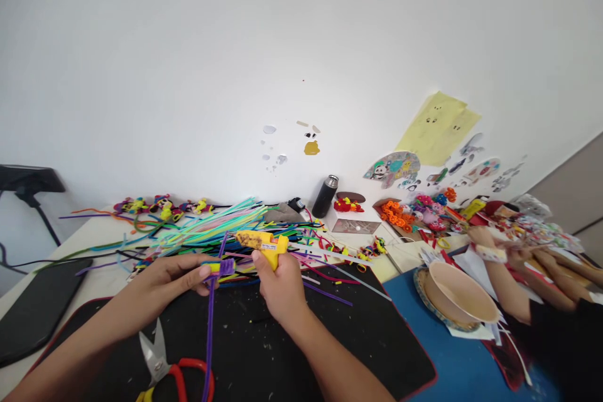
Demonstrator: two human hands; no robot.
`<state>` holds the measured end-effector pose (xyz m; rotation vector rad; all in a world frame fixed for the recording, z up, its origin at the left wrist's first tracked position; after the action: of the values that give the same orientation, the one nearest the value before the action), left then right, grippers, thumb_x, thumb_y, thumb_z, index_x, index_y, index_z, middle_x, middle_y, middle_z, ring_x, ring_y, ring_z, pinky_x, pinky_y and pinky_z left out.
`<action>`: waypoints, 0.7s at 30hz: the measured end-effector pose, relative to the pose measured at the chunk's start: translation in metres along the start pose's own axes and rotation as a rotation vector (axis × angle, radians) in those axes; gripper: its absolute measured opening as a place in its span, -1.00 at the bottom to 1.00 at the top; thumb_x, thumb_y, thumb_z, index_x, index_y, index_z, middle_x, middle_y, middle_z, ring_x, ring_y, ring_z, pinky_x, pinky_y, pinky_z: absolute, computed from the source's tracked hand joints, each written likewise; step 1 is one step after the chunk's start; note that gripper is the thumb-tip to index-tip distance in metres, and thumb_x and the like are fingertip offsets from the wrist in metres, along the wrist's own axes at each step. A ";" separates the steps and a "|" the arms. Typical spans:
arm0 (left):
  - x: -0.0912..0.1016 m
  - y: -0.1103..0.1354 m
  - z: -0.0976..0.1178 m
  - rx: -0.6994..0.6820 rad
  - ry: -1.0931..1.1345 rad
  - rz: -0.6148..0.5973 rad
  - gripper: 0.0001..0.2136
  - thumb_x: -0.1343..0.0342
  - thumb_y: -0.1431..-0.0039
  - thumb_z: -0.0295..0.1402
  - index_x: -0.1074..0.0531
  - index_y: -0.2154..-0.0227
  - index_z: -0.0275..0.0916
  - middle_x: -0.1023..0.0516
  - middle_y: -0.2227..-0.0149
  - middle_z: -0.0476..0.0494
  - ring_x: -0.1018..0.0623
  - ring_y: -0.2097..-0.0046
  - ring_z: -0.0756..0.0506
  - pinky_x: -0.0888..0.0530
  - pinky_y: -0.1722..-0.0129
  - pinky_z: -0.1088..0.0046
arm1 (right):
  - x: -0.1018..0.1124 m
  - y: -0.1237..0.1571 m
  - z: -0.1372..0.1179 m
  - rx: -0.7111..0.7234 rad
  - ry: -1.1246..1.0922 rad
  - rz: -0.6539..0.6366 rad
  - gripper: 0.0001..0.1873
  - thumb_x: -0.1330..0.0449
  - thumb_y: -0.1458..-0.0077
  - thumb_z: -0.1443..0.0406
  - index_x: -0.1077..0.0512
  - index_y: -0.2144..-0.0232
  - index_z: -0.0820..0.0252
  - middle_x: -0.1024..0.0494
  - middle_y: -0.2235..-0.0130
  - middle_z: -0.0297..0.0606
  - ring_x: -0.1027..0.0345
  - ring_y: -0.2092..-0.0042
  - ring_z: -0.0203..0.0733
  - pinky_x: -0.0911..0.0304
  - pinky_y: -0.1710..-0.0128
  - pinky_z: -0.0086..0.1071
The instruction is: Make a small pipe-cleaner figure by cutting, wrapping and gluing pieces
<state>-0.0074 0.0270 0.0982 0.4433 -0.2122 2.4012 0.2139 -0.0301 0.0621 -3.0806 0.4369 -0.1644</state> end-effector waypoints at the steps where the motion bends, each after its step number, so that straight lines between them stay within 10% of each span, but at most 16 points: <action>1: 0.000 0.000 0.000 0.001 0.001 0.001 -0.58 -0.10 -0.35 0.06 -0.67 0.21 -0.16 -0.70 0.31 -0.07 -0.66 0.22 -0.18 -0.51 0.17 0.42 | 0.000 0.000 0.000 0.000 -0.004 0.001 -0.35 -0.24 -0.10 -0.31 -0.16 0.50 0.04 -0.08 0.65 -0.60 0.05 0.68 -0.41 0.07 0.71 -0.47; 21: -0.001 0.000 0.003 -0.008 0.009 0.008 -0.62 -0.11 -0.33 0.03 -0.66 0.30 -0.16 -0.71 0.34 -0.07 -0.66 0.26 -0.16 -0.54 0.19 0.42 | 0.001 -0.001 -0.002 0.013 0.017 0.011 -0.35 -0.25 -0.11 -0.30 -0.17 0.52 0.05 -0.10 0.66 -0.58 0.05 0.68 -0.41 0.06 0.71 -0.46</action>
<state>-0.0052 0.0256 0.1007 0.4293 -0.2197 2.4094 0.2145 -0.0299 0.0645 -3.0655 0.4509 -0.1926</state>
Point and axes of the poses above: each hand's wrist, its own y-axis away from the middle knuckle, its own x-axis out of the back of the hand, z = x × y, the point moved 2 cm from there along -y, towards the middle knuckle
